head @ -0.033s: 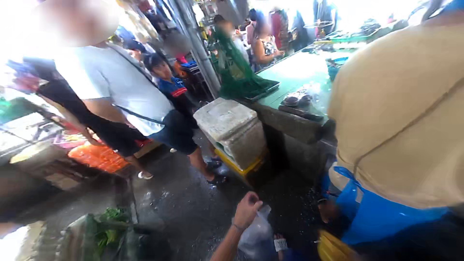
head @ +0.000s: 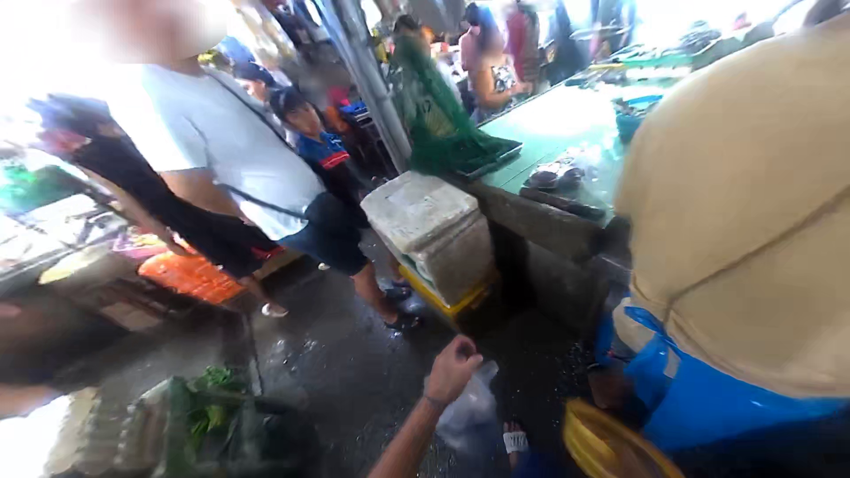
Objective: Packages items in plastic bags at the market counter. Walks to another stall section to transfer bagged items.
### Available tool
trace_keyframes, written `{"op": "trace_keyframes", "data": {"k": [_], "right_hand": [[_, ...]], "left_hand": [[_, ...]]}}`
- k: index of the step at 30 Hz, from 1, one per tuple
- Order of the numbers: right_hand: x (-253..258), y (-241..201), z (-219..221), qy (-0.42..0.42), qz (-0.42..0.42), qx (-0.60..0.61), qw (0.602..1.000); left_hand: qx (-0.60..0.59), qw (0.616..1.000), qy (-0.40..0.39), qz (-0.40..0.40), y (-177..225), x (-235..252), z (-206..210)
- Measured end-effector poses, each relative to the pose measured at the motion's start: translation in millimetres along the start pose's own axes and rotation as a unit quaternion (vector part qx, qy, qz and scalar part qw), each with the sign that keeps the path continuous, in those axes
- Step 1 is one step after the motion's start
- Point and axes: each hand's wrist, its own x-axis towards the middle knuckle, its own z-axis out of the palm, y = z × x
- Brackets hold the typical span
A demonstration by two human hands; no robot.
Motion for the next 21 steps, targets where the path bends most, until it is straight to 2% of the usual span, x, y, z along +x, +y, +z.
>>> {"op": "trace_keyframes", "data": {"k": [2, 5, 7, 9, 11, 13, 15, 16, 18, 21], "right_hand": [[89.0, -81.9, -7.2, 0.000, -0.046, -0.080, 0.996], [166.9, -195.6, -46.2, 0.002, -0.214, -0.211, 0.954], [189.2, -261.5, -89.5, 0.051, -0.297, -0.258, 0.918], [196.0, -318.8, -135.2, 0.141, -0.380, -0.265, 0.875], [188.4, -368.1, -181.4, 0.237, -0.447, -0.269, 0.819], [176.4, -400.3, -212.9, 0.356, -0.511, -0.253, 0.740], [172.2, -415.8, -225.5, 0.465, -0.548, -0.239, 0.653], [169.2, -421.0, -227.0, 0.500, -0.545, -0.236, 0.631], [166.6, -425.5, -218.1, 0.532, -0.517, -0.239, 0.626], [171.7, -413.2, -173.2, 0.522, -0.475, -0.255, 0.661]], "left_hand": [[0.034, 0.999, 0.009, 0.039, 50.4, 23.7, -49.3], [0.050, 0.992, 0.056, 0.098, 112.7, 44.0, -132.0], [0.050, 0.976, 0.099, 0.190, 146.8, 55.4, -194.9], [0.024, 0.945, 0.125, 0.301, 171.1, 73.8, -256.8], [0.007, 0.920, 0.152, 0.362, 189.7, 99.7, -309.7], [-0.004, 0.912, 0.170, 0.372, 203.7, 128.1, -346.8], [-0.024, 0.906, 0.168, 0.387, 201.3, 162.2, -369.6], [-0.032, 0.902, 0.164, 0.398, 195.1, 180.1, -374.4], [-0.036, 0.902, 0.142, 0.407, 180.4, 211.2, -371.1], [-0.050, 0.904, 0.058, 0.421, 145.3, 251.1, -344.6]]}}
